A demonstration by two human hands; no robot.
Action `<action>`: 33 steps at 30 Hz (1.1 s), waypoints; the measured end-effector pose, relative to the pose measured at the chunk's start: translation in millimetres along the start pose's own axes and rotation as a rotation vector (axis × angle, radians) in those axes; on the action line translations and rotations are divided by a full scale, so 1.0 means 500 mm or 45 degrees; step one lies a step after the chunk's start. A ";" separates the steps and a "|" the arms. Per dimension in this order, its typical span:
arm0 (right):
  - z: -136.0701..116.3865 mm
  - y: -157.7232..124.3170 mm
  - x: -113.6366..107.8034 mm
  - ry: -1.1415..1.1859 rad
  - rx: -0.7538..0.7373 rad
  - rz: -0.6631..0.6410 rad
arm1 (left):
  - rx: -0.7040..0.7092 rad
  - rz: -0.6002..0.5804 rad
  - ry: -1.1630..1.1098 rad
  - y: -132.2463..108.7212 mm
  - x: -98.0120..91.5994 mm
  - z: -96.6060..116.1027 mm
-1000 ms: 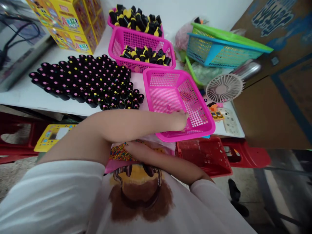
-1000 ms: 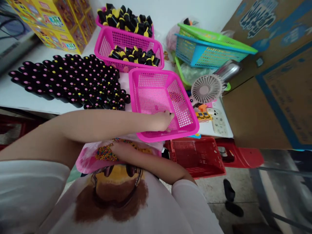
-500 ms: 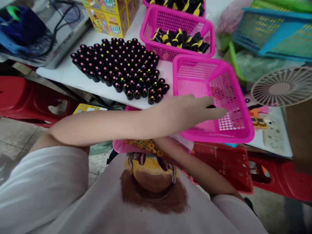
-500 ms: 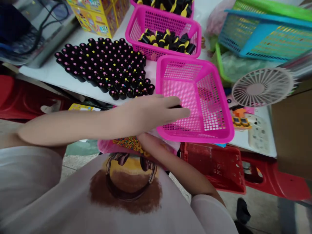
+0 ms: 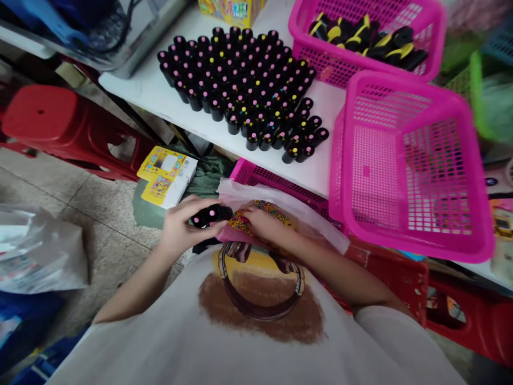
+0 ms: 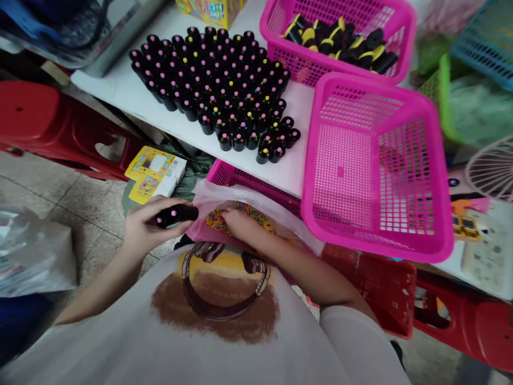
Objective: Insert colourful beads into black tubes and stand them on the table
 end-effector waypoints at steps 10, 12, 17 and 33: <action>-0.053 0.045 0.013 0.170 -0.178 0.048 | -0.098 0.104 -0.168 -0.024 0.018 -0.057; -0.049 0.042 0.006 0.220 -0.209 0.075 | -0.070 0.033 -0.184 -0.023 0.028 -0.056; -0.045 0.033 -0.001 0.266 -0.197 0.038 | -0.206 -0.155 -0.151 -0.029 0.059 -0.082; -0.101 -0.118 -0.132 0.322 -0.423 0.511 | 0.012 -0.221 -0.055 -0.033 0.096 -0.047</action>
Point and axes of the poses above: each hand's wrist, its own y-axis towards the middle knuckle, its own x-axis out of the palm, z = x × y, the point moved 9 cm from there along y, towards the middle knuckle, and after that the axes turned 10 degrees about -z, right-handed, at the moved point
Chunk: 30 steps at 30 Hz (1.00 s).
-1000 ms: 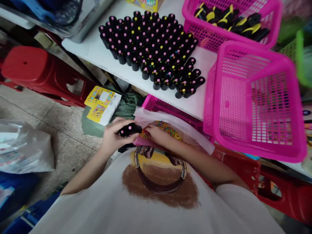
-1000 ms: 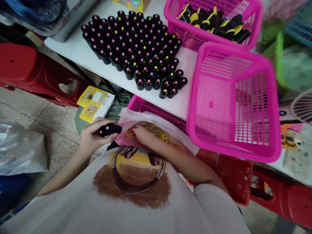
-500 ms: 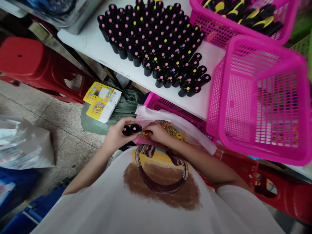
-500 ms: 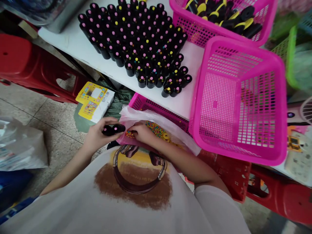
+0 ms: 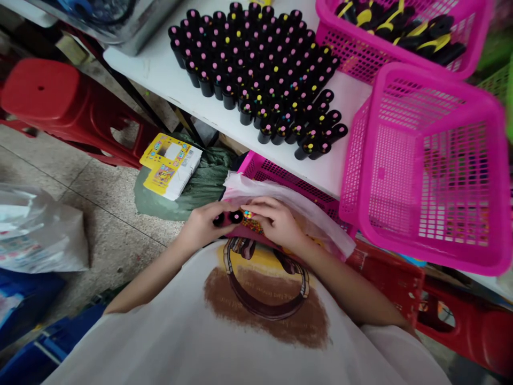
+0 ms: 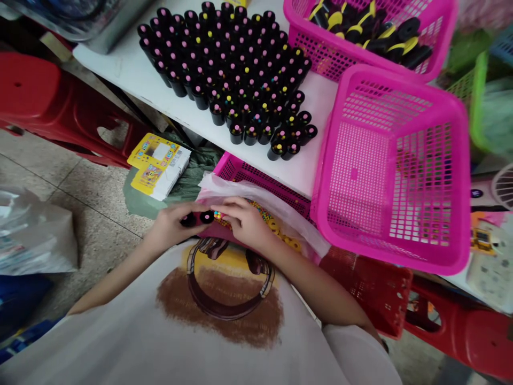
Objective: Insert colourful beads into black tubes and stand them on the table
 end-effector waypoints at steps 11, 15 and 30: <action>-0.056 0.006 -0.021 -0.091 0.243 -0.097 | 0.208 0.058 -0.001 0.018 0.026 0.039; -0.081 0.010 -0.029 -0.106 0.188 -0.089 | 0.218 0.068 -0.001 0.019 0.024 0.042; 0.005 -0.075 -0.009 -0.345 0.300 -0.317 | 0.229 0.237 0.177 0.182 -0.044 0.094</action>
Point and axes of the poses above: each hand's wrist, its own y-axis towards the middle knuckle, its own x-axis out of the palm, z = x × y, the point moved 9 cm from there along y, towards the middle knuckle, and after that the axes turned 10 degrees about -z, right-handed, at the moved point
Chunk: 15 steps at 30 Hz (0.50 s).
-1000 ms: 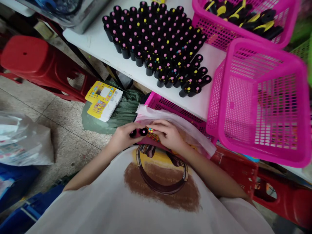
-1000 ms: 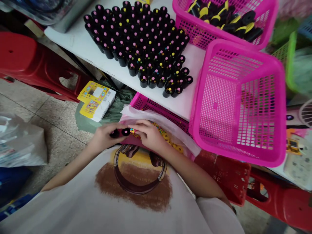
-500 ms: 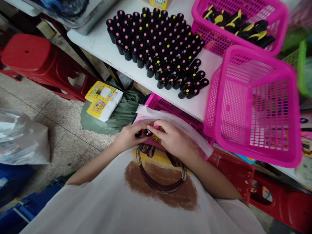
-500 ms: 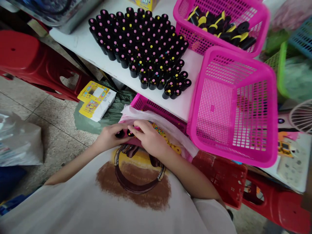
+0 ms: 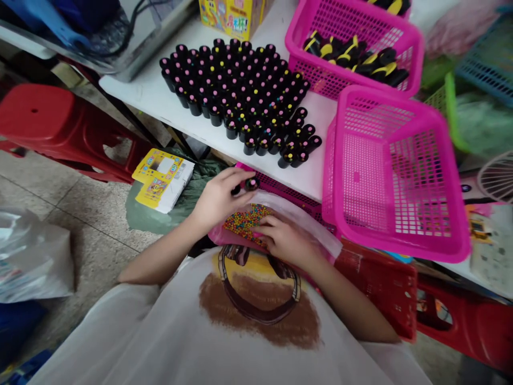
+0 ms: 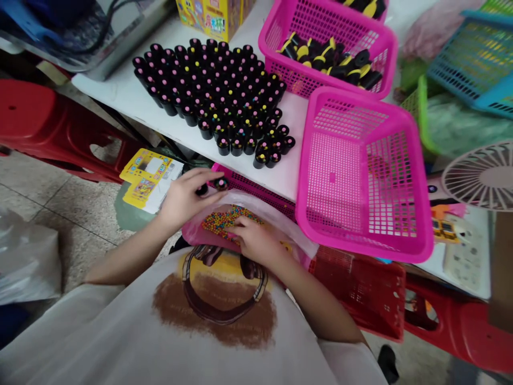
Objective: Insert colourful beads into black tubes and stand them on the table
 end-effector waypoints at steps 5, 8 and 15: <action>0.024 0.023 0.049 0.049 0.118 -0.193 | -0.108 -0.090 0.074 0.113 0.066 -0.027; 0.051 0.029 0.059 -0.052 0.218 -0.246 | -0.184 -0.135 0.144 0.144 0.098 -0.039; 0.126 0.042 0.066 -0.392 0.448 -0.199 | -0.112 -0.051 0.155 0.108 0.068 -0.002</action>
Point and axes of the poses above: each hand's wrist, its own y-axis towards the middle knuckle, its own x-axis out of the palm, z = x × y, the point moved 9 cm from there along y, towards the middle knuckle, and after that the axes turned 10 degrees about -z, right-handed, at the moved point
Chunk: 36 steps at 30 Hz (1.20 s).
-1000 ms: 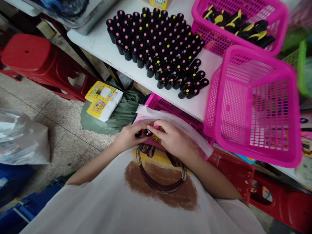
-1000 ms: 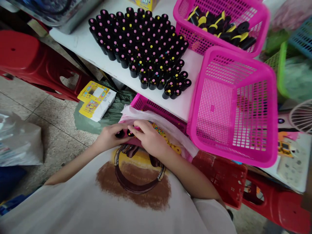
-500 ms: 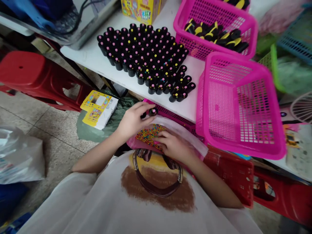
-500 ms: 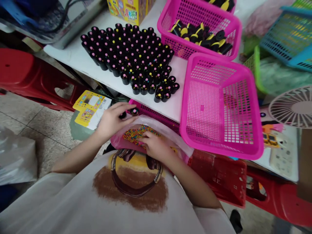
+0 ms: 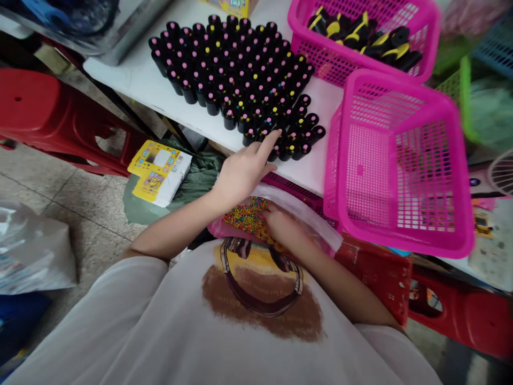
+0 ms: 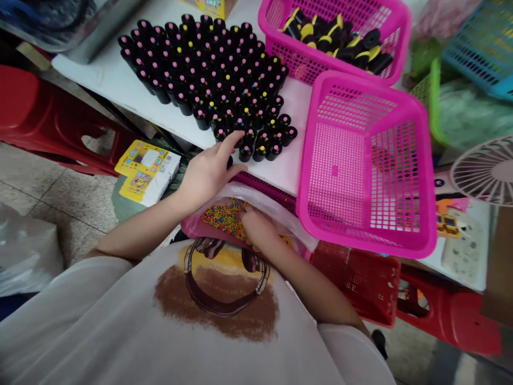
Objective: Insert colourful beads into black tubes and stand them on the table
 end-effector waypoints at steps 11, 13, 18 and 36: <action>-0.126 0.078 0.044 0.175 -0.272 -0.185 | -0.168 -0.101 -0.348 -0.199 -0.088 -0.095; -0.145 0.093 0.050 0.228 -0.319 -0.195 | -0.143 -0.104 -0.376 -0.229 -0.083 -0.118; -0.167 0.120 0.048 0.307 -0.353 -0.180 | -0.081 -0.006 -0.305 -0.285 -0.089 -0.137; -0.119 0.108 0.050 0.899 -0.305 0.101 | -0.070 0.053 -0.320 -0.333 -0.123 -0.118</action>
Point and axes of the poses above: each hand's wrist, its own y-axis towards the middle knuckle, its own x-axis out of the palm, z = x × y, the point moved 9 cm from there along y, towards the middle knuckle, and after that the axes turned 10 degrees about -z, right-handed, at the moved point
